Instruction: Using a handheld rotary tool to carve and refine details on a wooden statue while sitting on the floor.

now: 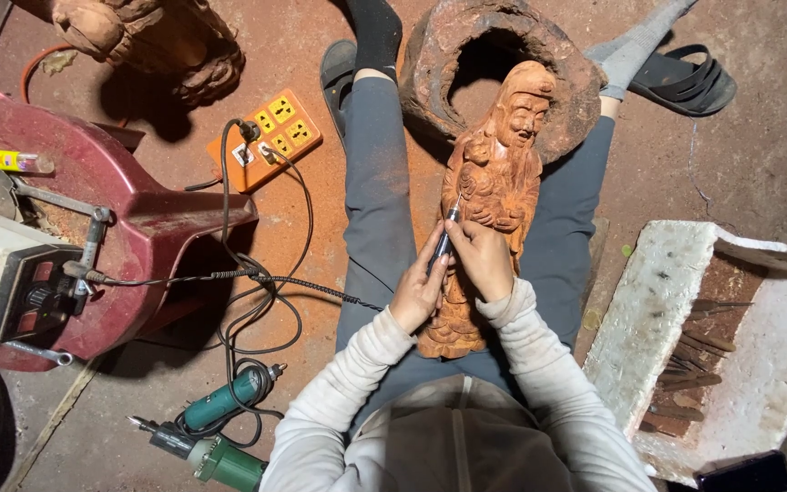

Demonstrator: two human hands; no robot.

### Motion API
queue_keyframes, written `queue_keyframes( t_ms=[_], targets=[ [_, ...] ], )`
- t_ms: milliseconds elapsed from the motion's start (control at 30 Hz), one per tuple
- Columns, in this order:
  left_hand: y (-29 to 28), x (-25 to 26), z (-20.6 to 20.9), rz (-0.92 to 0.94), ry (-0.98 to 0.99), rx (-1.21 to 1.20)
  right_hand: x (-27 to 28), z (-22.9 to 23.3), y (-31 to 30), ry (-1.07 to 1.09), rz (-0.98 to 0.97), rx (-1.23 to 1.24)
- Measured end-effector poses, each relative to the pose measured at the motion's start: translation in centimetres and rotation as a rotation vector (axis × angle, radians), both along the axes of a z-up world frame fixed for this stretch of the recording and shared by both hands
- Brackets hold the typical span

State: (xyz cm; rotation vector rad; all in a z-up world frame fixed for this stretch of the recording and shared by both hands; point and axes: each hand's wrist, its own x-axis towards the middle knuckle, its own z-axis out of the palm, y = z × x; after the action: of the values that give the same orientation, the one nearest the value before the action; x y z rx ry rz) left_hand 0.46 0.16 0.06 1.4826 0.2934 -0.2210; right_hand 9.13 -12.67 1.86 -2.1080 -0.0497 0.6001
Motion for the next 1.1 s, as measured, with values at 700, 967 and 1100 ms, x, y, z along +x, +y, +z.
queue_keyframes(
  t_ms=[700, 967, 1100],
  targets=[
    [-0.6, 0.2, -1.8, 0.045, 0.030, -0.022, 0.7, -0.1, 0.2, 0.009, 0.004, 0.013],
    [-0.8, 0.7, -1.0, 0.069, 0.032, -0.058, 1.0, 0.3, 0.4, 0.009, 0.000, 0.013],
    [-0.6, 1.4, 0.3, 0.063, 0.009, -0.050, 0.9, 0.5, 0.5, -0.072, -0.011, 0.008]
  ],
)
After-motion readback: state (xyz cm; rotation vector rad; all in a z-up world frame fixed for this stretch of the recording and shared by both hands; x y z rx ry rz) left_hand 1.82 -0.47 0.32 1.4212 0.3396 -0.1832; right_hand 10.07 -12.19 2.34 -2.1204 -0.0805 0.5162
